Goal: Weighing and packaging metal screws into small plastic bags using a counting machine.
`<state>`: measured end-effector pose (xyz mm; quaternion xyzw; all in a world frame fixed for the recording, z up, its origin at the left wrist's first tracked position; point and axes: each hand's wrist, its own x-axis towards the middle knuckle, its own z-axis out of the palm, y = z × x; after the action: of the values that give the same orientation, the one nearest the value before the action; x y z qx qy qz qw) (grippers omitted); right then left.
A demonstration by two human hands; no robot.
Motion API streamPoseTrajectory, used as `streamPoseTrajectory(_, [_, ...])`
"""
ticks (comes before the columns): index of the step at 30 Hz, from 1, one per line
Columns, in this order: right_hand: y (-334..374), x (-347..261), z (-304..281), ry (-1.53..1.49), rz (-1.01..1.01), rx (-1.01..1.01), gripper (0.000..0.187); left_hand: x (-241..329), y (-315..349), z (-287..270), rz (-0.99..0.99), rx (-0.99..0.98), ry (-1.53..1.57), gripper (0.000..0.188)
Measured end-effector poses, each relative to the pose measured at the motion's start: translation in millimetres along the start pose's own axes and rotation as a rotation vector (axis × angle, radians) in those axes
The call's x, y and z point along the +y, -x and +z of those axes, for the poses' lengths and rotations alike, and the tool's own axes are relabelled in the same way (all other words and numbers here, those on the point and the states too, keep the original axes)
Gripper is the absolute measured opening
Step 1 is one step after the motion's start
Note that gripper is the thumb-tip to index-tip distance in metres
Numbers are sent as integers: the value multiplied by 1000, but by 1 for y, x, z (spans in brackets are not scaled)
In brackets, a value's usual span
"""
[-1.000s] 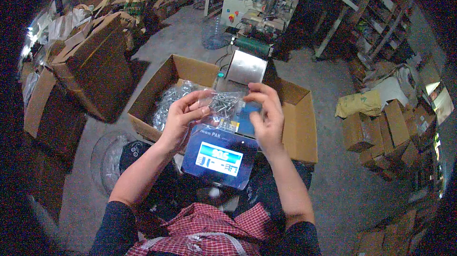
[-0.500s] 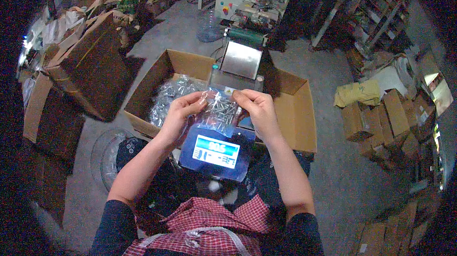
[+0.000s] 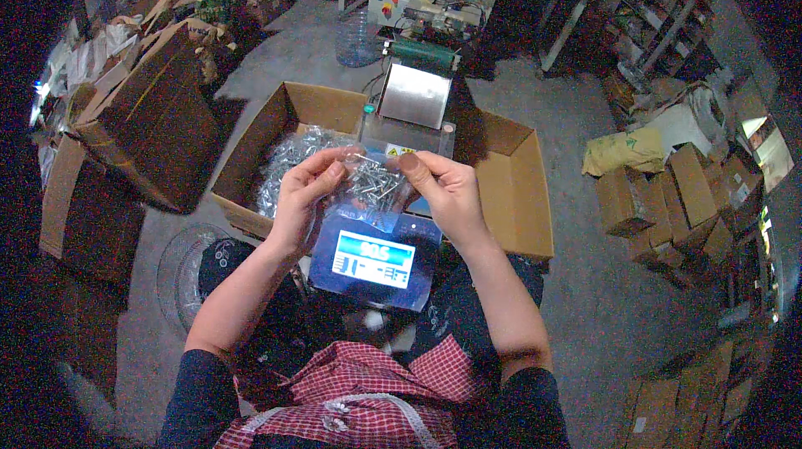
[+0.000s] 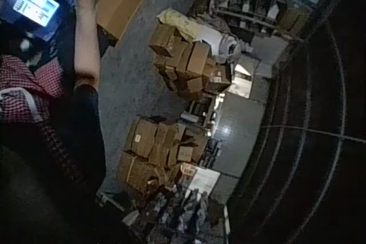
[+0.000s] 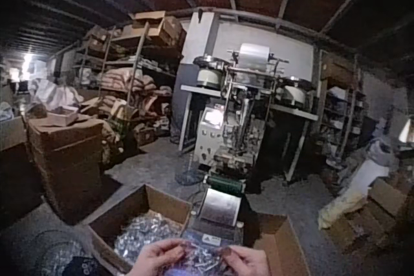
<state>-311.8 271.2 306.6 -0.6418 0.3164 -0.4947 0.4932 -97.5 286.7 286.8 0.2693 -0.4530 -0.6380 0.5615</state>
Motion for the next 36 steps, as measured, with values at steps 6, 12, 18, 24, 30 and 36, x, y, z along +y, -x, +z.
streamPoseTrajectory(6, [-4, 7, 0, 89, 143, -96, 28, -3, 1, -3, -59, 40, -46, 35])
streamPoseTrajectory(12, [-6, 3, -20, -39, 114, 69, 25, -9, -3, 7, -221, -45, 54, 52])
streamPoseTrajectory(18, [-8, 5, -1, 40, 196, -7, 34, -17, -5, -4, -147, -43, -131, 47])
streamPoseTrajectory(24, [-7, 14, -6, -34, 256, -25, 33, -18, -10, -7, -225, -24, -187, 28])
streamPoseTrajectory(30, [-6, 22, -5, 9, 236, -42, 17, -17, -11, -10, -305, -60, -199, 19])
streamPoseTrajectory(36, [-4, 40, 0, 86, 317, -92, 20, -40, -13, -22, -260, -107, -376, 13])
